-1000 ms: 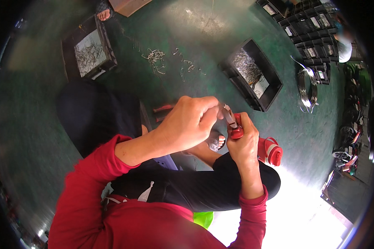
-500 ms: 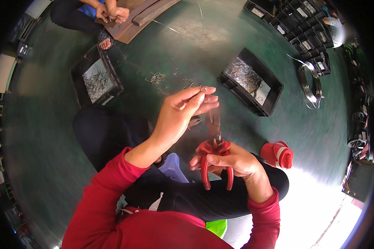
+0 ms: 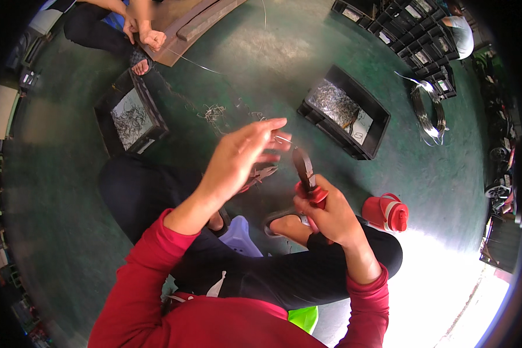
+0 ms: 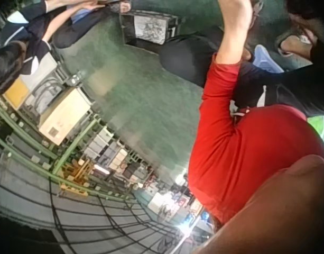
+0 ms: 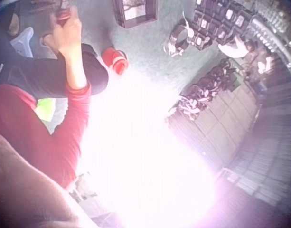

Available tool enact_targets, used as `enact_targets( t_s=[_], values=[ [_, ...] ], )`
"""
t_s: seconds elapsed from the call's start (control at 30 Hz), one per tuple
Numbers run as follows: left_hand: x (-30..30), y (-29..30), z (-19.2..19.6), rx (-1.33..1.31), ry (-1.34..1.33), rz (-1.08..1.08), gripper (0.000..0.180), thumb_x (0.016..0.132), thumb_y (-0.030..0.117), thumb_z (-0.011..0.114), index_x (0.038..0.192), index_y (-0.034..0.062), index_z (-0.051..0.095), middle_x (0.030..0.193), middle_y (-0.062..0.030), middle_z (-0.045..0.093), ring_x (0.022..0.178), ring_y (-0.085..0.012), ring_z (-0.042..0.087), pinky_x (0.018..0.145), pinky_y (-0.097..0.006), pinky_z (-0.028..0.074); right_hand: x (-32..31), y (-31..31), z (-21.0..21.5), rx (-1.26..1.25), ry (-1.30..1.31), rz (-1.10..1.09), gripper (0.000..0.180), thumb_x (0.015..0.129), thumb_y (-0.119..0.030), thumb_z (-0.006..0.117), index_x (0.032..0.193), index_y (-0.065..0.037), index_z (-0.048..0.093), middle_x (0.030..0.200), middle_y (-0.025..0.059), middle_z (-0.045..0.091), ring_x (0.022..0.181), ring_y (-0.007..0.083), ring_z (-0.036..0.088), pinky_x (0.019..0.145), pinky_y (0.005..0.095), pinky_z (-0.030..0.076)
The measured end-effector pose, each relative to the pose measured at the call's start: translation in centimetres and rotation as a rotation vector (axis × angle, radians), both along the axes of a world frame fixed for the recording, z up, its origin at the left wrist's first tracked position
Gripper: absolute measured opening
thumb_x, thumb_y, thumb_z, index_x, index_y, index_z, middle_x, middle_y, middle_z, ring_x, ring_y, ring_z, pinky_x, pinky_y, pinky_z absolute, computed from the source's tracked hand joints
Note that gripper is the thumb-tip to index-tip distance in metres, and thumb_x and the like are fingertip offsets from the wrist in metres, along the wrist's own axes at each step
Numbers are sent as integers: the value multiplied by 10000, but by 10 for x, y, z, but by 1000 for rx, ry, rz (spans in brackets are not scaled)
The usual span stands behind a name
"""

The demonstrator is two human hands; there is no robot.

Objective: The person sits on a low stool and repeatedly picks up small metal wire pieces from the floor. Using red-handled pliers, they bend each piece into a loop and drop it into a black bin. A coworker across the table also handles wire.

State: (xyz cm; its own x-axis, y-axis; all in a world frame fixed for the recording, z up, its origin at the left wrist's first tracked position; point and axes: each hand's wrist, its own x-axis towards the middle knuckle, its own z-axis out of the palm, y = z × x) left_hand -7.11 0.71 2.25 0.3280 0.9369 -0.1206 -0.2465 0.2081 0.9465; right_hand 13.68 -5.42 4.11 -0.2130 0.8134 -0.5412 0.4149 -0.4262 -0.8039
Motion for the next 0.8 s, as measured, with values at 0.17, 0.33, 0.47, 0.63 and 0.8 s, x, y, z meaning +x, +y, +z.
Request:
enact_targets(
  t_s=[0.17, 0.33, 0.47, 0.63, 0.8],
  values=[
    [-12, 7, 3, -287, 38, -184, 556, 1005, 476, 412, 1115, -5, 667, 813, -92, 686, 686, -141, 661, 643, -258, 530, 0, -4, -4, 302, -278, 13, 199, 870, -87, 650, 1002, -5, 525, 749, 147, 604, 705, 261, 606, 684, 349, 471],
    [-14, 9, 3, -170, 87, -205, 278, 959, 220, 586, 1110, 3, 673, 822, -73, 683, 672, -84, 628, 597, -205, 488, 0, -5, -8, 335, -393, 34, 174, 867, -65, 640, 973, -4, 516, 760, 169, 613, 701, 327, 605, 672, 366, 471],
    [-10, 3, 2, -156, 106, -174, 195, 920, 78, 626, 1081, -21, 673, 824, -70, 684, 648, -74, 618, 589, -198, 480, 1, -4, -10, 320, -356, 23, 178, 867, -57, 643, 987, 1, 526, 774, 164, 623, 702, 286, 613, 683, 349, 476],
    [1, -10, -5, 333, 381, 32, 164, 907, 21, 619, 1055, -32, 666, 860, -73, 699, 665, -74, 631, 591, -227, 518, 2, -5, -10, 209, -248, 24, 192, 884, -70, 653, 1027, 8, 552, 814, 93, 630, 746, 146, 572, 709, 300, 472],
    [4, -11, -13, 541, 471, 117, 171, 885, -15, 627, 1051, -16, 664, 871, -88, 703, 666, -68, 632, 575, -229, 526, 3, -4, -10, 92, -192, 36, 205, 895, -91, 663, 1043, 8, 562, 855, 35, 608, 787, 94, 518, 725, 271, 458]
  ],
)
